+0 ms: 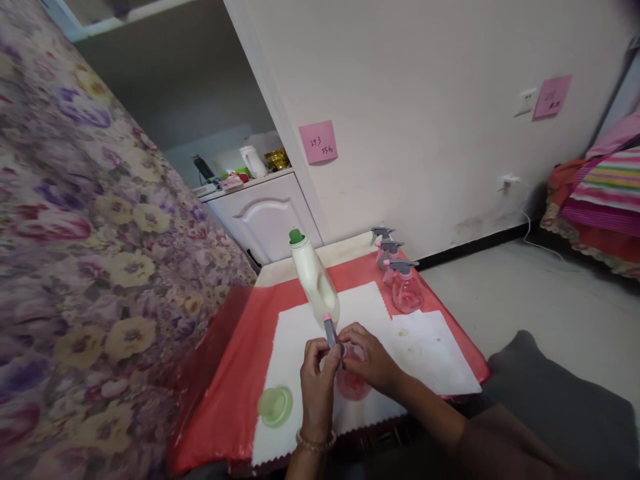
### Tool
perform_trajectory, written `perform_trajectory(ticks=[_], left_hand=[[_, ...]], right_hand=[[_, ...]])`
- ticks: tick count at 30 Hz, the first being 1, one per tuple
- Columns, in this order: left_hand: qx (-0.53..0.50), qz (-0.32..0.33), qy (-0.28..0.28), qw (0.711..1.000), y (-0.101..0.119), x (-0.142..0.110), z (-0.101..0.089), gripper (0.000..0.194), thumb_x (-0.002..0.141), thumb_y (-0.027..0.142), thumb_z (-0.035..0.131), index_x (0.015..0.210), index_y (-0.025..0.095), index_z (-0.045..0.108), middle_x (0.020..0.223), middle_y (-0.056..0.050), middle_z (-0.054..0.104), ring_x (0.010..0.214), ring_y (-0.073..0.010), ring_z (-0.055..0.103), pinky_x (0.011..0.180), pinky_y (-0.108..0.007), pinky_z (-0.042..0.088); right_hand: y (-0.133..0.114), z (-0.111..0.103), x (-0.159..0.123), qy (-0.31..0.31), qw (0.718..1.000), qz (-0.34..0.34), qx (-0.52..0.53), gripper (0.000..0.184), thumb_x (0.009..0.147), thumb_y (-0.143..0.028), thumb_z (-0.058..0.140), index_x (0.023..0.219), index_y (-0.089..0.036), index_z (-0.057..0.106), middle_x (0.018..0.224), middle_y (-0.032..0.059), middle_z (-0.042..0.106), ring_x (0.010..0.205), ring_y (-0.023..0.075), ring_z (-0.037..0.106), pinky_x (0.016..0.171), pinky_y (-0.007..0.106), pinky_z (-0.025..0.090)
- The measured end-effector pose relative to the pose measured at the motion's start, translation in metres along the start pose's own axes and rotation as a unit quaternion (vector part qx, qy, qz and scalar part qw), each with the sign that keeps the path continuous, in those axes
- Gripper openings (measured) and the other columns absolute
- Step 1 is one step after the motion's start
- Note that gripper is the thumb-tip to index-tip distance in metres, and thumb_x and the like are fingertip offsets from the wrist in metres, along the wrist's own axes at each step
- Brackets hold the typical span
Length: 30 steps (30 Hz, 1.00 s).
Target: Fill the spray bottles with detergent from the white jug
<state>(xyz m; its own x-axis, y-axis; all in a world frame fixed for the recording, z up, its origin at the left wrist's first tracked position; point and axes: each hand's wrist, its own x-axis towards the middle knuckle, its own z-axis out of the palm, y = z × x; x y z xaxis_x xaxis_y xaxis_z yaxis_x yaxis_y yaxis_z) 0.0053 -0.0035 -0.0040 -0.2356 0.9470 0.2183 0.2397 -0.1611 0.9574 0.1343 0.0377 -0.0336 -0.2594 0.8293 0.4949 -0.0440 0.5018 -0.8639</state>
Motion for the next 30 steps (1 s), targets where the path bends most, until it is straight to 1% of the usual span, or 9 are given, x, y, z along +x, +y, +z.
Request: perform_trajectory(ticks=[3, 6, 10, 13, 15, 19, 23, 26, 30], left_hand=[[0.008, -0.002, -0.002, 1.0, 0.001, 0.0, 0.0, 0.027, 0.082, 0.047, 0.064, 0.082, 0.02, 0.061, 0.079, 0.0, 0.058, 0.077, -0.0176, 0.054, 0.071, -0.027, 0.045], [0.016, -0.003, 0.008, 1.0, 0.002, 0.001, 0.0, 0.029, 0.08, 0.049, 0.065, 0.079, 0.02, 0.061, 0.076, 0.0, 0.058, 0.074, -0.0172, 0.054, 0.069, -0.027, 0.045], [0.009, -0.005, 0.004, 1.0, 0.002, 0.002, 0.001, 0.028, 0.081, 0.048, 0.065, 0.08, 0.02, 0.061, 0.076, 0.0, 0.059, 0.074, -0.0175, 0.054, 0.068, -0.027, 0.046], [0.01, -0.005, 0.002, 1.0, 0.001, 0.001, 0.002, 0.028, 0.082, 0.047, 0.064, 0.081, 0.019, 0.061, 0.077, 0.0, 0.059, 0.075, -0.0176, 0.055, 0.069, -0.028, 0.046], [0.012, -0.003, 0.005, 1.0, 0.001, 0.001, 0.002, 0.028, 0.082, 0.047, 0.064, 0.08, 0.02, 0.061, 0.076, 0.0, 0.059, 0.074, -0.0172, 0.054, 0.07, -0.028, 0.046], [0.018, -0.004, 0.008, 1.0, 0.002, 0.001, 0.001, 0.03, 0.079, 0.049, 0.066, 0.079, 0.02, 0.061, 0.074, 0.001, 0.059, 0.073, -0.017, 0.054, 0.068, -0.027, 0.046], [0.015, -0.009, -0.007, 1.0, 0.003, 0.003, -0.001, 0.03, 0.079, 0.05, 0.066, 0.081, 0.02, 0.063, 0.078, 0.0, 0.062, 0.077, -0.0184, 0.057, 0.07, -0.028, 0.047], [0.011, -0.007, -0.014, 1.0, 0.004, 0.004, -0.003, 0.029, 0.08, 0.049, 0.066, 0.082, 0.019, 0.064, 0.081, -0.001, 0.063, 0.079, -0.0187, 0.058, 0.071, -0.028, 0.048], [-0.002, -0.012, -0.023, 1.0, 0.005, 0.003, -0.003, 0.028, 0.081, 0.048, 0.065, 0.083, 0.02, 0.064, 0.08, 0.0, 0.063, 0.079, -0.0184, 0.059, 0.071, -0.028, 0.048]], right_hand=[[0.003, 0.004, -0.001, 0.034, 0.999, 0.002, -0.006, 0.012, 0.075, -0.016, 0.067, 0.084, -0.022, 0.062, 0.092, 0.0026, 0.059, 0.09, 0.0207, 0.057, 0.082, 0.033, 0.046], [0.004, 0.011, -0.002, 0.073, 0.997, 0.021, -0.025, 0.012, 0.075, -0.017, 0.068, 0.081, -0.022, 0.06, 0.087, 0.0015, 0.058, 0.085, 0.0197, 0.056, 0.078, 0.032, 0.046], [0.003, 0.007, -0.001, 0.038, 0.999, 0.014, -0.011, 0.02, 0.075, -0.019, 0.071, 0.093, -0.022, 0.063, 0.096, 0.0033, 0.06, 0.093, 0.0205, 0.057, 0.083, 0.033, 0.046], [0.003, 0.001, 0.0, 0.008, 1.0, -0.004, 0.002, 0.016, 0.079, -0.018, 0.066, 0.094, -0.022, 0.064, 0.101, 0.0042, 0.061, 0.098, 0.021, 0.058, 0.088, 0.035, 0.046], [0.004, 0.002, -0.001, 0.018, 1.0, -0.015, -0.011, 0.012, 0.08, -0.017, 0.064, 0.09, -0.022, 0.063, 0.097, 0.0038, 0.061, 0.095, 0.0212, 0.058, 0.086, 0.035, 0.046], [0.006, 0.008, -0.003, 0.06, 0.997, -0.029, -0.045, 0.014, 0.078, -0.015, 0.062, 0.089, -0.023, 0.059, 0.093, 0.0035, 0.059, 0.091, 0.0215, 0.055, 0.083, 0.035, 0.045], [0.003, 0.003, -0.003, 0.027, 0.999, -0.023, -0.038, 0.018, 0.078, -0.016, 0.065, 0.095, -0.023, 0.061, 0.098, 0.004, 0.06, 0.096, 0.0218, 0.056, 0.086, 0.035, 0.045], [0.001, -0.002, -0.001, 0.0, 1.0, -0.017, -0.023, 0.016, 0.079, -0.019, 0.067, 0.095, -0.023, 0.062, 0.099, 0.0037, 0.061, 0.096, 0.0216, 0.057, 0.086, 0.034, 0.045], [0.001, 0.001, -0.002, 0.033, 0.999, -0.01, -0.041, 0.017, 0.075, -0.014, 0.067, 0.089, -0.023, 0.061, 0.092, 0.0021, 0.061, 0.09, 0.0211, 0.057, 0.081, 0.033, 0.045]])
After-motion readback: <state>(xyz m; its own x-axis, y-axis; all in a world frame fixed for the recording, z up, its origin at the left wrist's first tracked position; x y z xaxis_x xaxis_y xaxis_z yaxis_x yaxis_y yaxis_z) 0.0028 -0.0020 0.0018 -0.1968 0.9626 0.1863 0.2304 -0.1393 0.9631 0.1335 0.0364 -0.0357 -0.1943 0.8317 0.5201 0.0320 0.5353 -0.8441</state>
